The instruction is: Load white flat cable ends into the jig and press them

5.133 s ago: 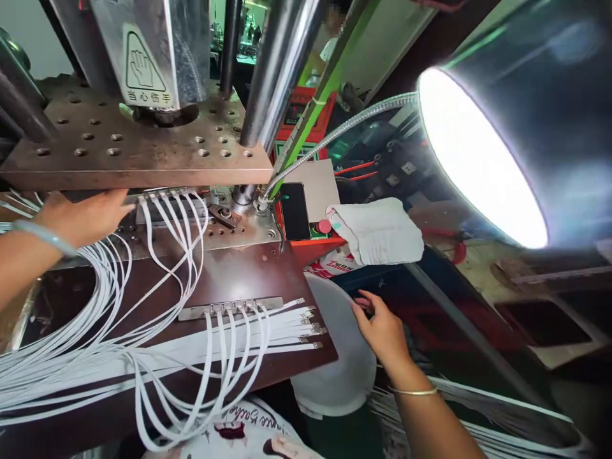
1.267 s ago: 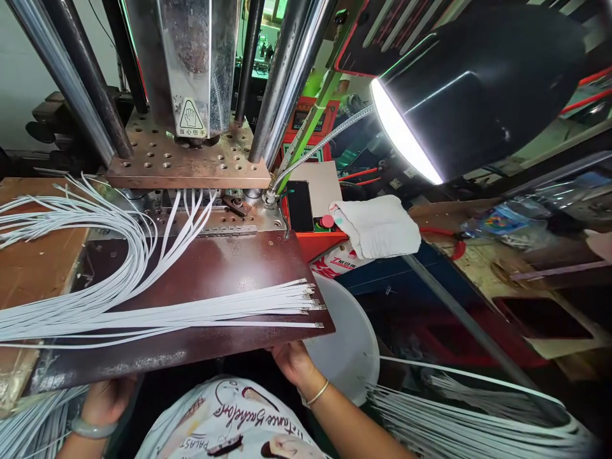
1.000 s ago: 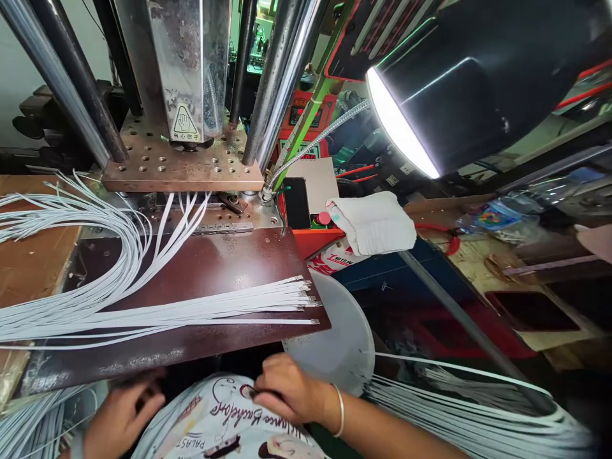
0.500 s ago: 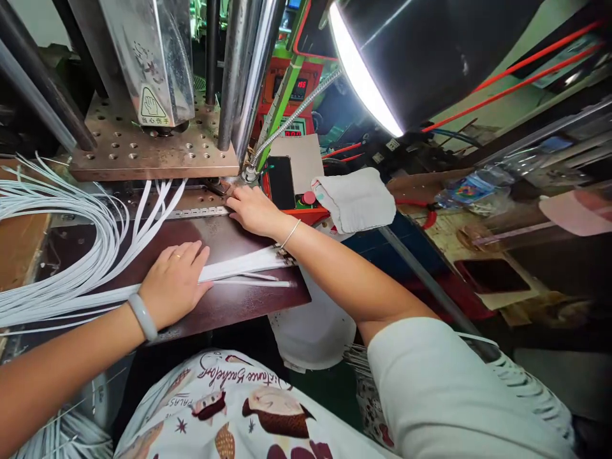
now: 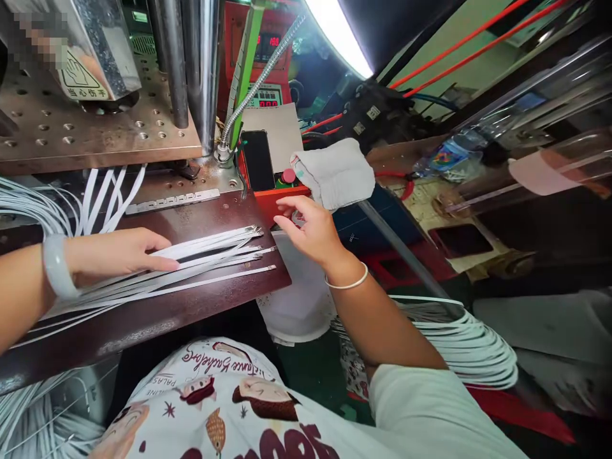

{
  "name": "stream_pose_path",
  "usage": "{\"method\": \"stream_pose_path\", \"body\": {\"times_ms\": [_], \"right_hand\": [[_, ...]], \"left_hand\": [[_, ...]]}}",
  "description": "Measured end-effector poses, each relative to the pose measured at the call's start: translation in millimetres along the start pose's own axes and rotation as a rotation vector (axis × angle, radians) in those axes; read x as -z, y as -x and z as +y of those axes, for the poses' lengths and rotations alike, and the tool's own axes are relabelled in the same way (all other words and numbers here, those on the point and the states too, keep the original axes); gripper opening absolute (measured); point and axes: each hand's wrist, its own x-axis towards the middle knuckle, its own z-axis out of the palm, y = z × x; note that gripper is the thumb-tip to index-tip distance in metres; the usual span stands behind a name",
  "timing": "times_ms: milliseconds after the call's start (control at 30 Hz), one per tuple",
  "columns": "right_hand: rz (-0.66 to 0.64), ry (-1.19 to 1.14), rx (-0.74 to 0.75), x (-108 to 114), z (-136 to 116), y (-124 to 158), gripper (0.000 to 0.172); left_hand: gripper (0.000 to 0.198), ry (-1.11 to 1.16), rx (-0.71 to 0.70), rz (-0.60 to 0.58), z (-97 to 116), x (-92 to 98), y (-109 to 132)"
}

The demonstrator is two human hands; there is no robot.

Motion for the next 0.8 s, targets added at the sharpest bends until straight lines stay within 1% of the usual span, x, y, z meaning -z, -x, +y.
{"method": "stream_pose_path", "body": {"times_ms": [100,233,300,400,467,500,567,633,667,700,733,767,800], "right_hand": [[0.008,-0.029,-0.036,1,-1,7,0.02],[-0.019,-0.012,-0.026,0,-7,9,0.018],[-0.031,-0.004,-0.018,1,-10,9,0.017],[-0.023,0.007,-0.008,5,-14,8,0.016],[0.007,0.018,0.003,7,-18,7,0.015],[0.025,0.018,0.007,8,-21,7,0.015],[0.073,0.012,0.012,5,-32,4,0.015],[0.098,0.028,0.054,-4,-48,-1,0.02],[0.073,0.055,0.105,-12,-58,-4,0.023],[0.02,0.097,0.168,-21,-67,-8,0.026],[-0.061,0.155,0.223,-30,-76,-12,0.028],[-0.159,0.224,0.251,-39,-83,-17,0.029],[-0.255,0.296,0.239,-48,-88,-22,0.029]], "left_hand": [[0.047,0.172,-0.036,0.004,9,3.4,-7],[0.046,0.28,-0.03,-0.095,11,1.9,-18],[0.045,0.309,-0.044,-0.114,10,4.0,-19],[0.041,0.243,-0.083,-0.022,10,10.3,-17],[0.04,0.171,-0.11,0.04,10,14.3,-15],[0.04,0.158,-0.119,0.05,10,15.6,-15],[0.038,0.192,-0.133,0.03,11,16.8,-15],[0.036,0.243,-0.157,0.014,14,16.5,-17],[0.036,0.26,-0.174,0.009,15,16.2,-17],[0.037,0.268,-0.19,-0.002,17,16.0,-17],[0.037,0.268,-0.206,-0.012,17,15.9,-15],[0.037,0.254,-0.221,0.002,17,16.2,-13],[0.037,0.214,-0.243,0.083,16,16.8,-9]]}}
